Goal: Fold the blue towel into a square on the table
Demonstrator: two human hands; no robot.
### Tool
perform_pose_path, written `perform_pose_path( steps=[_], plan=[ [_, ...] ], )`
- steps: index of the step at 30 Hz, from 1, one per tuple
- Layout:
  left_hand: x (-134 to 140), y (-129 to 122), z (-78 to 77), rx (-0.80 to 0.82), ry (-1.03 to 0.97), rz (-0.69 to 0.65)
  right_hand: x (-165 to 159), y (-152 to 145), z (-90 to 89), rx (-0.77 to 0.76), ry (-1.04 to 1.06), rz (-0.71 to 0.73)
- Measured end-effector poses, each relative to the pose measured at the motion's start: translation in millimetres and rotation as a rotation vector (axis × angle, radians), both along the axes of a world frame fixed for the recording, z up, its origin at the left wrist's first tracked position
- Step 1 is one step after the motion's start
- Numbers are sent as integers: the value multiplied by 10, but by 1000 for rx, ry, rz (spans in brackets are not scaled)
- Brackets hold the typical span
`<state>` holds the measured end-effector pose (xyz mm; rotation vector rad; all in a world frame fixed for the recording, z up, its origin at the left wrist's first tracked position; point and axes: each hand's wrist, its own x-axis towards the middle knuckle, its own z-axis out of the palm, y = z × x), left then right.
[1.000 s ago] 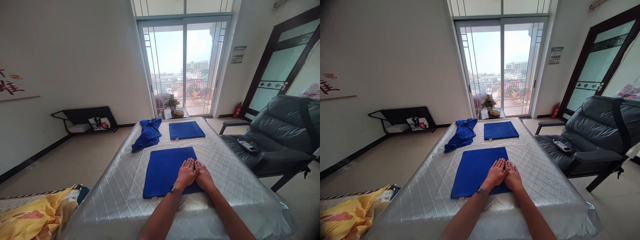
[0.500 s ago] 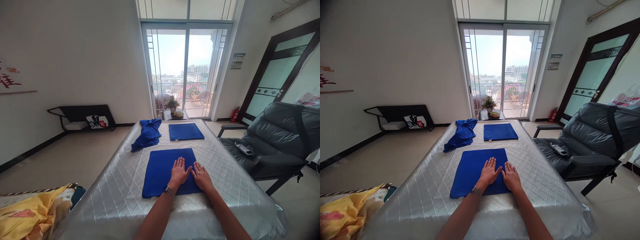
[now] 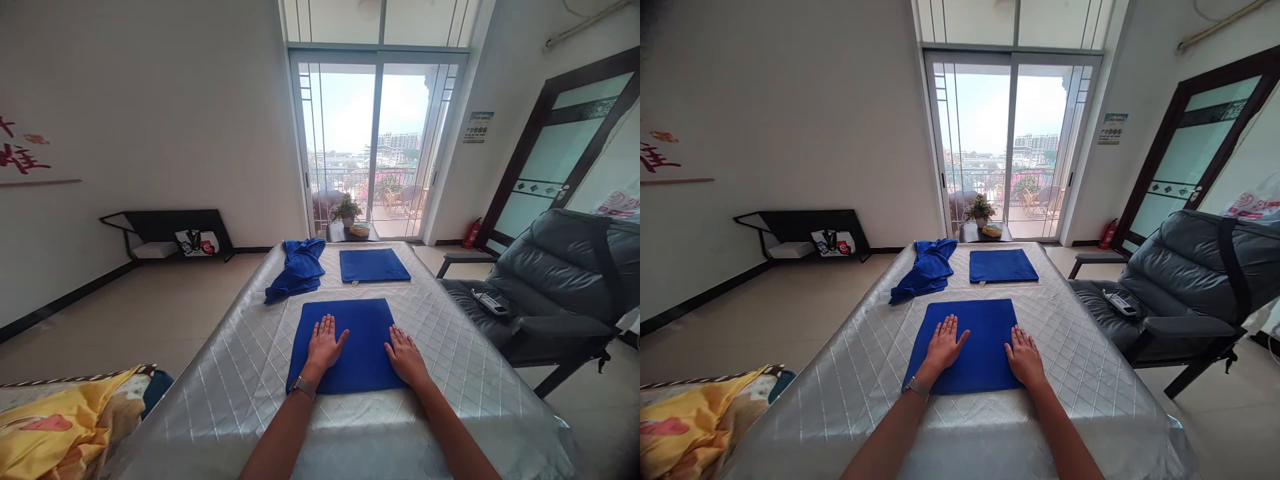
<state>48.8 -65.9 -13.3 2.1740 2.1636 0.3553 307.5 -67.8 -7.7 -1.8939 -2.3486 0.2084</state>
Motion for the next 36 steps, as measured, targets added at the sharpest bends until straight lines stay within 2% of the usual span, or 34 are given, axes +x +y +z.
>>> perform_pose_path(
  steps=[4, 8, 13, 19, 26, 30, 36],
  plan=[
    [-281, -41, -29, 13, 29, 82, 7, 8, -19, 9, 8, 2],
    [-444, -37, -59, 35, 43, 180, 7, 13, -27, 12, -2, 2],
    [-475, -2, -103, 53, 40, 246, -2, 0, -8, -4, 6, -7],
    [-468, 5, -131, 70, 48, 246, 1, 19, 81, -46, -43, 3],
    [-470, 25, -158, 84, 46, 250, -120, 390, 214, -19, -63, 17],
    [-483, 31, -172, 86, 49, 250, -199, 584, 136, -2, -54, 16],
    [-479, 38, -185, 104, 50, 255, -182, 638, -34, 1, -44, 2]
  ],
)
